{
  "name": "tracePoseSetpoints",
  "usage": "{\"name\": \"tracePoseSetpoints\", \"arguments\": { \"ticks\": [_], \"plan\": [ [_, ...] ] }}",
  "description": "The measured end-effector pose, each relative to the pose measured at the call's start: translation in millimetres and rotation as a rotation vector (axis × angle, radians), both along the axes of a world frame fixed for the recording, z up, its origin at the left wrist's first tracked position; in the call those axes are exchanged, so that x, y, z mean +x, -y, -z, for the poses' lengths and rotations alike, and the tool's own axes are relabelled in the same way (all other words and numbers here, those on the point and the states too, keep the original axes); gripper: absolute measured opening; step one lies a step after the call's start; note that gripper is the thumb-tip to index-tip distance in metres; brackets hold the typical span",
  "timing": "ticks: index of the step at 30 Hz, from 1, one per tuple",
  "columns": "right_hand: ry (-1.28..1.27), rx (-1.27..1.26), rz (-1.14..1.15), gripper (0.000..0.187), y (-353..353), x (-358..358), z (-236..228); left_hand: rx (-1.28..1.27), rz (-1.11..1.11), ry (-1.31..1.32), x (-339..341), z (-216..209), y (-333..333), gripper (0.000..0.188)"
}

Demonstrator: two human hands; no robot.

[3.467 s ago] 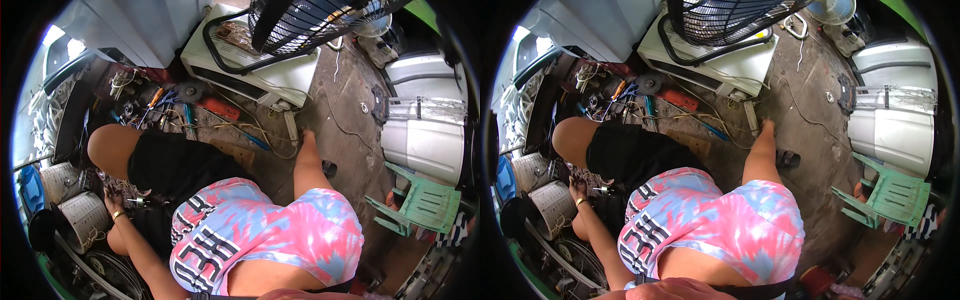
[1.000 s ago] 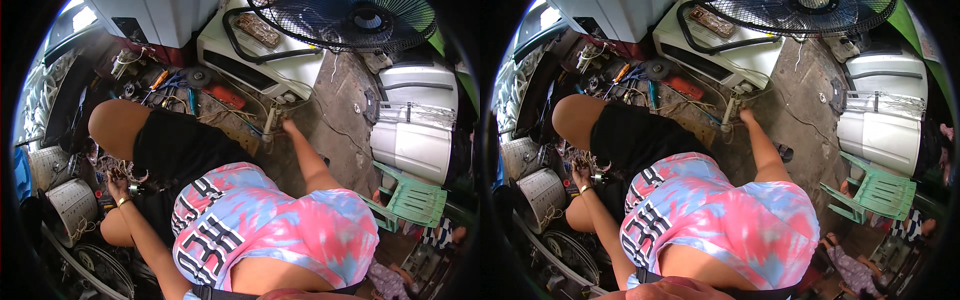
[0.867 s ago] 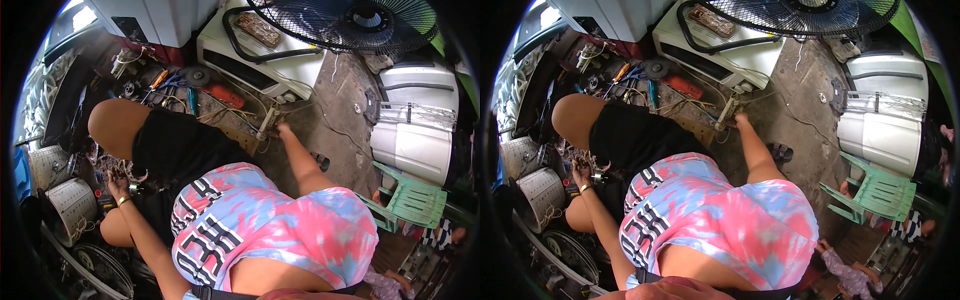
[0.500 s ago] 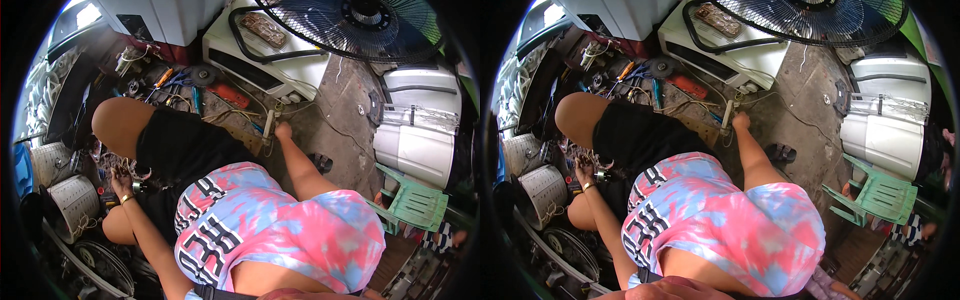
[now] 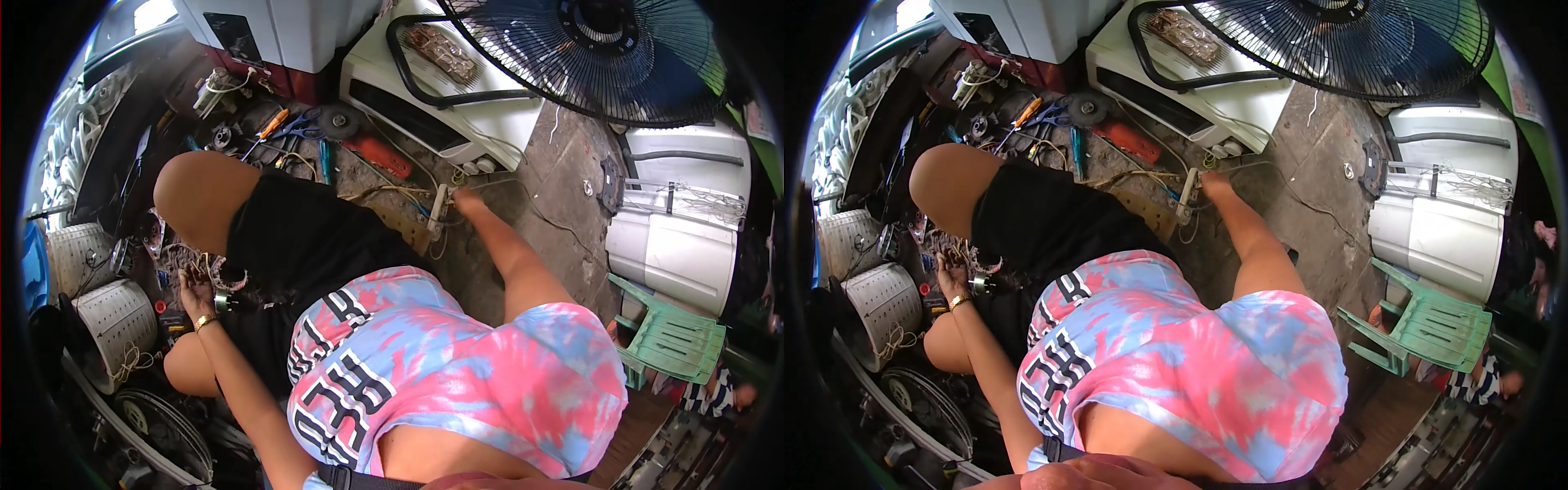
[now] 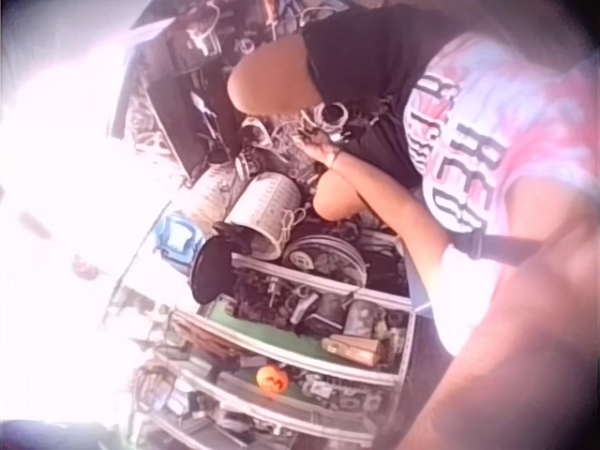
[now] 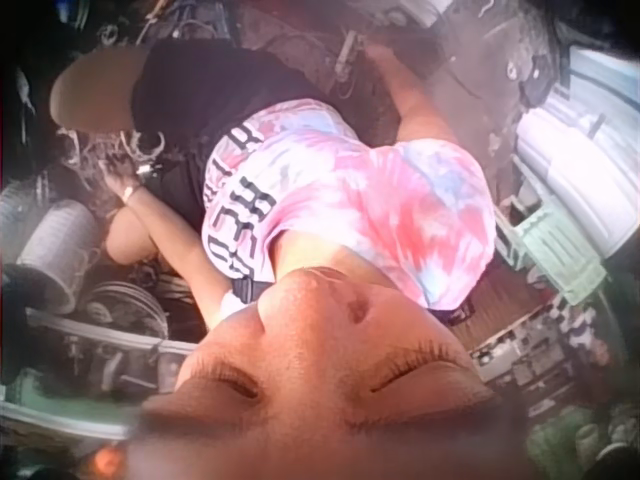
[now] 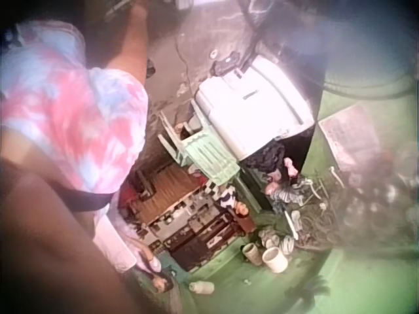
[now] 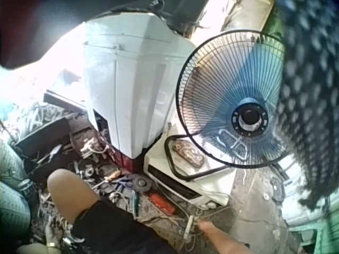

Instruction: The person fits a rotor and cover onto a motor stator, plugs in an angle grinder, and grinds a small metal piece using the grinder.

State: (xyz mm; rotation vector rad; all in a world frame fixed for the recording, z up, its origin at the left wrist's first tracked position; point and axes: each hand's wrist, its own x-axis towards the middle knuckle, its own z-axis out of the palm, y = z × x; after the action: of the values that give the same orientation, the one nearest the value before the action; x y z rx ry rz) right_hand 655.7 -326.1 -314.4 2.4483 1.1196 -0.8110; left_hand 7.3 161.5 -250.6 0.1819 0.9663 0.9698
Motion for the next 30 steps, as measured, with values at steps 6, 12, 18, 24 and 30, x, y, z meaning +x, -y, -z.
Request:
{"name": "tracePoseSetpoints", "arguments": {
  "ticks": [6, 12, 18, 24, 30],
  "plan": [
    [-0.045, 0.002, -0.089, 0.019, -5.4, -1.0, 14.2, 0.078, 0.000, -0.033, -7.6, 8.8, 0.8, 0.021],
    [-0.067, -0.092, -0.101, 0.022, -43.4, -32.4, 28.2, 0.050, -0.006, -0.026, -15.3, -9.6, 9.2, 0.013],
    [0.107, -0.134, 0.036, 0.032, 21.1, 25.9, 41.0, 0.094, -0.023, 0.018, 26.2, -2.5, 0.8, 0.015],
    [-0.154, 0.814, 0.076, 0.070, -186.8, -35.1, -16.9, 0.061, -0.202, -0.032, 0.5, -43.4, 19.8, 0.038],
    [0.001, 0.635, 0.198, 0.103, -256.3, -40.7, 43.2, 0.054, -0.232, 0.025, 28.5, -83.2, 35.0, 0.041]
  ]
}}
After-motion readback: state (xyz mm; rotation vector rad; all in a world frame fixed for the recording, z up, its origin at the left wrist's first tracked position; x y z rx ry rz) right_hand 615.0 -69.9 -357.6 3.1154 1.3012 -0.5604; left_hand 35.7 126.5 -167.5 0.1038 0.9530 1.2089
